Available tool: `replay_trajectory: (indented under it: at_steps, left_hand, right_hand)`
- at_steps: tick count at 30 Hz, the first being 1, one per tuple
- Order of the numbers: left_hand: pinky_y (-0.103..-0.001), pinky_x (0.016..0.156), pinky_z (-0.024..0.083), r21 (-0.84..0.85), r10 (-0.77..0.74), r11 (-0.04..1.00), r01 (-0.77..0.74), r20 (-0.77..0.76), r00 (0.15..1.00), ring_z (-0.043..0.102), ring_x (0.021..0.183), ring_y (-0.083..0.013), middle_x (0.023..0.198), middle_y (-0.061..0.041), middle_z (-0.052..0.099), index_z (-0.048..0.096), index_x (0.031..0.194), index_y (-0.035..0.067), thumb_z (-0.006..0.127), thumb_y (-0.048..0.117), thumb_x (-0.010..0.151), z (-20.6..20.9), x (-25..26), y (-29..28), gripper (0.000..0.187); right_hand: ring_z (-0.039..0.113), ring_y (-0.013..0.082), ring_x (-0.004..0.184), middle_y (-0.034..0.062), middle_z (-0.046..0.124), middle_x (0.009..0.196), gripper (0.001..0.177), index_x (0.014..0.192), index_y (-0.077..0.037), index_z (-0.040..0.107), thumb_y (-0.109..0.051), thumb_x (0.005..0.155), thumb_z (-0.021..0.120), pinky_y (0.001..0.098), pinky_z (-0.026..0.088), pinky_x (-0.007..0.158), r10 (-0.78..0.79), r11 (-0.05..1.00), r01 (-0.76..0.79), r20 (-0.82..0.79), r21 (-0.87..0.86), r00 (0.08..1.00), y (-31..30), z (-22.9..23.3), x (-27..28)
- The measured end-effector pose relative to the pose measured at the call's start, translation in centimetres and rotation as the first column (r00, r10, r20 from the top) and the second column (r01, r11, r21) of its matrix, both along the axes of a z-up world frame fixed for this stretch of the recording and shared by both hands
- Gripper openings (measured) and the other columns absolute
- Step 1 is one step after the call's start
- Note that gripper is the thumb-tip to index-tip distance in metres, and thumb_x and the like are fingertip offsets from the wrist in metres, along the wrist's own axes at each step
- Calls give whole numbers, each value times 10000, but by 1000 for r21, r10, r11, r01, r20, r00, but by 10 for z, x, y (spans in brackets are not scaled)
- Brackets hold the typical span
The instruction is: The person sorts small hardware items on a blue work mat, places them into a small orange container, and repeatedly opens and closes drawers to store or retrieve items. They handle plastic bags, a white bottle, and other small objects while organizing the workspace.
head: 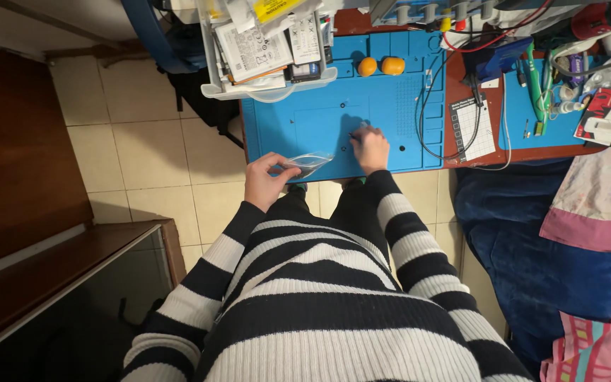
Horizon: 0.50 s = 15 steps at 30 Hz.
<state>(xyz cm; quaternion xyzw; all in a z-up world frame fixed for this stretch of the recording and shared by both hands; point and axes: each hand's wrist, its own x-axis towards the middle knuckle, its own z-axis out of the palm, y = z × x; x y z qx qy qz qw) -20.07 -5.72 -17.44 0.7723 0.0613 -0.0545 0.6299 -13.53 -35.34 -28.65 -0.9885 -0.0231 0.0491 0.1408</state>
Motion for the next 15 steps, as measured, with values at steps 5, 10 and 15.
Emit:
replay_trajectory:
  at_steps: [5,10,15]
  left_hand:
    - [-314,746,649,13,-7,1000,7,-22,1000,732,884,-205,785,-32,723,767,841,96,914,136,795,3,-4,6,159]
    - [-322,753,649,-4,-2,1000,2,-33,999,725,894,-204,788,-34,717,766,849,89,899,126,810,6,-6,6,144]
    - [-334,761,649,-23,-3,1000,2,-35,999,722,908,-214,792,-45,717,764,855,82,884,111,828,8,-8,7,126]
  right_hand:
    - [699,202,862,-50,630,829,224,829,-207,675,-294,785,876,359,602,747,88,969,-55,129,-240,988,3,-32,6]
    - [680,231,897,-3,618,849,259,832,-160,645,-250,771,880,365,571,788,177,934,-114,162,-339,971,10,-28,10]
    - [673,226,946,8,600,881,234,874,-139,627,-193,814,846,364,570,815,142,942,-107,88,-317,986,8,-31,11]
